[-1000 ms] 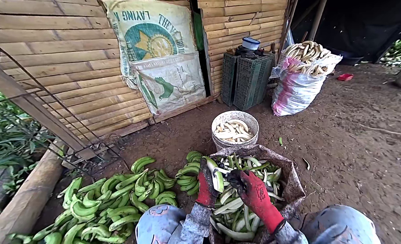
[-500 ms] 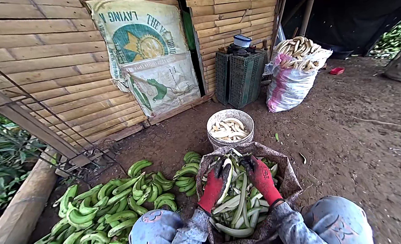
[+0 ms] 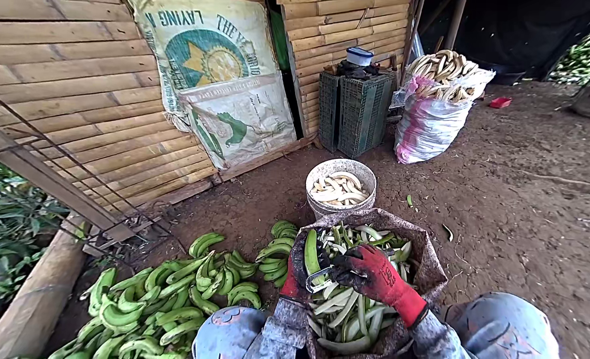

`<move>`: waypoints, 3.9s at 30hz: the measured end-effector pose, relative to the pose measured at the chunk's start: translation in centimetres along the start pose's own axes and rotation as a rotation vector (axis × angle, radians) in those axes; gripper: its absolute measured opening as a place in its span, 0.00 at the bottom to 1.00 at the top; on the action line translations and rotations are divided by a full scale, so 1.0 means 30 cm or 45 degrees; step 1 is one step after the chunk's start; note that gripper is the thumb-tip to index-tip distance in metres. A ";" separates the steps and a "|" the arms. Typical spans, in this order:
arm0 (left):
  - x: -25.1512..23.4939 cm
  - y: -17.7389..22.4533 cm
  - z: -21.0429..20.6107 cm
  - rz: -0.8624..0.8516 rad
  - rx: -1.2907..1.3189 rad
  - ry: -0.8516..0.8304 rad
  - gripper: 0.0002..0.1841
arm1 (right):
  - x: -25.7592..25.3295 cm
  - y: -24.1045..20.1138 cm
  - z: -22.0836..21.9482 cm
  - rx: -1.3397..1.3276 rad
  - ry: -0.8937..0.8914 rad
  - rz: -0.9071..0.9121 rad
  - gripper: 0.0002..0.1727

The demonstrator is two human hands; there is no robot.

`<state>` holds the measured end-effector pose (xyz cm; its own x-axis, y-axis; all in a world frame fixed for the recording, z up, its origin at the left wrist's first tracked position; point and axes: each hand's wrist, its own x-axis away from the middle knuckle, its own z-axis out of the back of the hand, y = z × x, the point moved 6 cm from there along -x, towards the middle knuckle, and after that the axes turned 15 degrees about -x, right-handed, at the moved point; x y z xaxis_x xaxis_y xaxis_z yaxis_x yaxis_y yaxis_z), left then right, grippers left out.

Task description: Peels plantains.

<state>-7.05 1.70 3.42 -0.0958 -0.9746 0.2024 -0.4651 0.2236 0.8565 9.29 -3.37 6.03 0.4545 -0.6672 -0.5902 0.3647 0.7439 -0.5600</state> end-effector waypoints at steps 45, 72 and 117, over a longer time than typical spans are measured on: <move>-0.969 0.046 -0.293 -0.212 -2.594 -0.167 0.29 | 0.061 0.089 0.194 0.144 0.145 -0.773 0.22; 0.402 0.321 1.328 0.571 -2.252 0.480 0.20 | 0.099 0.376 -0.331 0.495 -0.761 -1.066 0.49; 0.470 0.275 1.004 -0.556 -0.530 0.858 0.31 | 0.013 -0.095 -0.120 -0.006 -0.310 -0.657 0.23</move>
<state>-38.75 -10.56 -0.96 0.6114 -0.7892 -0.0580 0.0294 -0.0506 0.9983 5.50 -5.90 5.31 0.3927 -0.9154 -0.0884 0.5862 0.3232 -0.7429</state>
